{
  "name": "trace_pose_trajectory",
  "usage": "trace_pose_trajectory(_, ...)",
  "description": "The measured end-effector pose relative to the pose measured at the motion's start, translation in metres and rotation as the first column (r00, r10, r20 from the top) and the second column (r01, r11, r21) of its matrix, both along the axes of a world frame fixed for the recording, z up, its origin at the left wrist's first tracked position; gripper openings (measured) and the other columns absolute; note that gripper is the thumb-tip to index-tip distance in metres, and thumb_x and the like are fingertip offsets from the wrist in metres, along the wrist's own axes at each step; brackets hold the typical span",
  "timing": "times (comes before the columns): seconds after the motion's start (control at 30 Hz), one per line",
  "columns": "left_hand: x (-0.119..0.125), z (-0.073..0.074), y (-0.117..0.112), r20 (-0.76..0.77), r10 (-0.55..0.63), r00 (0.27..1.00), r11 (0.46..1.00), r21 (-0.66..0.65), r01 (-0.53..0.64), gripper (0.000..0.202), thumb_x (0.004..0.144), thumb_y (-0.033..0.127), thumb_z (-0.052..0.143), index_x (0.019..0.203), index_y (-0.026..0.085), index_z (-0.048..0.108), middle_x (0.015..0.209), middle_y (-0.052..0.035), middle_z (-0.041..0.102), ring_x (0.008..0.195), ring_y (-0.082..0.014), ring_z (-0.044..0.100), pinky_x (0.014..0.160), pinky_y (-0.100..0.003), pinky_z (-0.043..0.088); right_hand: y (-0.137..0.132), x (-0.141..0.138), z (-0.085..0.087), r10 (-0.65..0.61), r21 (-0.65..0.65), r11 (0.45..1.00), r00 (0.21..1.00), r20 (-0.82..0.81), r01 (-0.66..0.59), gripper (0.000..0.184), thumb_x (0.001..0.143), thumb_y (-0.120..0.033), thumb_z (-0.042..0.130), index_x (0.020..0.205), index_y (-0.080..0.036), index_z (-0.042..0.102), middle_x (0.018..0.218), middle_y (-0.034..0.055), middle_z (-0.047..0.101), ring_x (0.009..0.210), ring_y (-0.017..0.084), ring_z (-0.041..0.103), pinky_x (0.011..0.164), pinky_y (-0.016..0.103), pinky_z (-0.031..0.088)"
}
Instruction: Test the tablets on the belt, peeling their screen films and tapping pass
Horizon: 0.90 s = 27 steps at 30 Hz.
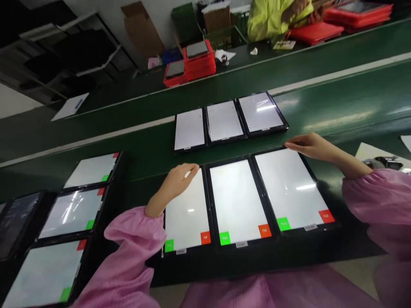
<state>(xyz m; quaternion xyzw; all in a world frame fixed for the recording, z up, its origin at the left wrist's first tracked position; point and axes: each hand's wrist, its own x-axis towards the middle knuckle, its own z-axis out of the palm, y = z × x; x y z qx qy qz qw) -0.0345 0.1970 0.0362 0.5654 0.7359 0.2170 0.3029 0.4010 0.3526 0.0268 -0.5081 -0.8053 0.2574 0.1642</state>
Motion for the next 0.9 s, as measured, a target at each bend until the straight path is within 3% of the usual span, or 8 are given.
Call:
trace_pose_trajectory(0.1, 0.002, -0.003, 0.003, -0.097, -0.045, 0.994, 0.999, -0.032, 0.042, 0.045, 0.093, 0.061, 0.053, 0.103, 0.026, 0.079, 0.121, -0.0116, 0.079, 0.125, -0.0387, 0.067, 0.122, -0.052, 0.04, -0.016, 0.004, 0.002, 0.104, 0.061, 0.993, 0.995, -0.013, -0.103, 0.059, 0.111, -0.059, 0.048, 0.106, -0.007, 0.075, 0.093, 0.004, 0.071, 0.089, 0.021, 0.071, 0.081, 0.033, 0.057)
trace_pose_trajectory(0.2, 0.008, 0.0, -0.006, -0.198, -0.06, 0.978, 0.998, -0.027, 0.056, 0.046, 0.096, 0.055, 0.051, 0.119, 0.024, 0.076, 0.143, -0.0136, 0.07, 0.144, -0.042, 0.053, 0.13, -0.066, 0.018, -0.055, 0.006, 0.009, 0.227, 0.199, 0.957, 0.972, -0.054, -0.212, 0.056, 0.109, -0.061, 0.05, 0.112, -0.013, 0.078, 0.113, 0.0081, 0.072, 0.114, 0.027, 0.066, 0.101, 0.043, 0.049)
trace_pose_trajectory(0.27, 0.024, 0.005, -0.024, -0.277, -0.111, 0.954, 0.99, 0.053, 0.13, 0.048, 0.097, 0.054, 0.052, 0.129, 0.024, 0.073, 0.155, -0.0131, 0.061, 0.152, -0.0423, 0.044, 0.13, -0.071, 0.01, -0.099, 0.006, 0.013, 0.417, 0.278, 0.88, 0.907, -0.06, -0.386, 0.038, 0.108, -0.054, 0.06, 0.106, -0.021, 0.078, 0.108, 0.004, 0.073, 0.106, 0.022, 0.066, 0.099, 0.04, 0.049)
trace_pose_trajectory(0.33, 0.051, 0.01, -0.047, -0.31, -0.227, 0.923, 0.95, 0.137, 0.28, 0.047, 0.099, 0.056, 0.054, 0.129, 0.025, 0.073, 0.152, -0.0131, 0.064, 0.146, -0.0411, 0.051, 0.129, -0.072, 0.016, -0.147, 0.003, 0.013, 0.616, 0.385, 0.727, 0.787, 0.001, -0.569, 0.026, 0.112, -0.037, 0.056, 0.102, -0.021, 0.074, 0.098, 0.0013, 0.07, 0.094, 0.016, 0.064, 0.088, 0.034, 0.049)
trace_pose_trajectory(0.47, 0.117, 0.015, -0.085, -0.21, -0.548, 0.81, 0.795, 0.168, 0.582, 0.033, 0.102, 0.048, 0.056, 0.111, 0.026, 0.079, 0.121, -0.0116, 0.078, 0.114, -0.0334, 0.071, 0.124, -0.065, 0.031, -0.21, -0.002, 0.0, 0.537, 0.571, 0.616, 0.82, 0.2, -0.543, 0.029, 0.112, -0.009, 0.044, 0.098, -0.015, 0.069, 0.08, -0.0007, 0.06, 0.073, 0.014, 0.052, 0.074, 0.034, 0.043)
trace_pose_trajectory(0.73, 0.178, 0.006, -0.078, -0.3, -0.748, 0.592, 0.559, 0.197, 0.806, 0.037, 0.105, 0.052, 0.054, 0.105, 0.022, 0.076, 0.099, -0.0092, 0.076, 0.09, -0.0257, 0.068, 0.101, -0.049, 0.048, -0.203, -0.005, -0.002, 0.472, 0.699, 0.47, 0.823, 0.317, -0.539, 0.033, 0.102, 0.003, 0.05, 0.094, -0.02, 0.072, 0.079, -0.0031, 0.064, 0.07, 0.011, 0.054, 0.066, 0.032, 0.045)
trace_pose_trajectory(0.83, 0.199, 0.002, -0.038, -0.425, -0.739, 0.523, 0.487, 0.2, 0.85, 0.028, 0.103, 0.044, 0.062, 0.102, 0.019, 0.074, 0.107, -0.0121, 0.075, 0.101, -0.0289, 0.067, 0.095, -0.048, 0.046, -0.188, 0.0, 0.011, 0.399, 0.76, 0.456, 0.87, 0.29, -0.463, 0.026, 0.104, -0.002, 0.053, 0.096, -0.022, 0.069, 0.082, -0.0024, 0.066, 0.072, 0.013, 0.056, 0.063, 0.035, 0.042)
trace_pose_trajectory(0.9, 0.206, 0.003, 0.007, -0.442, -0.714, 0.542, 0.514, 0.195, 0.836, 0.015, 0.101, 0.027, 0.063, 0.091, 0.019, 0.071, 0.104, -0.0097, 0.074, 0.105, -0.0288, 0.066, 0.098, -0.049, 0.043, -0.177, 0.012, 0.018, 0.312, 0.816, 0.471, 0.928, 0.203, -0.336, 0.014, 0.103, -0.008, 0.064, 0.102, -0.022, 0.066, 0.082, -0.0009, 0.065, 0.072, 0.015, 0.057, 0.062, 0.036, 0.041)
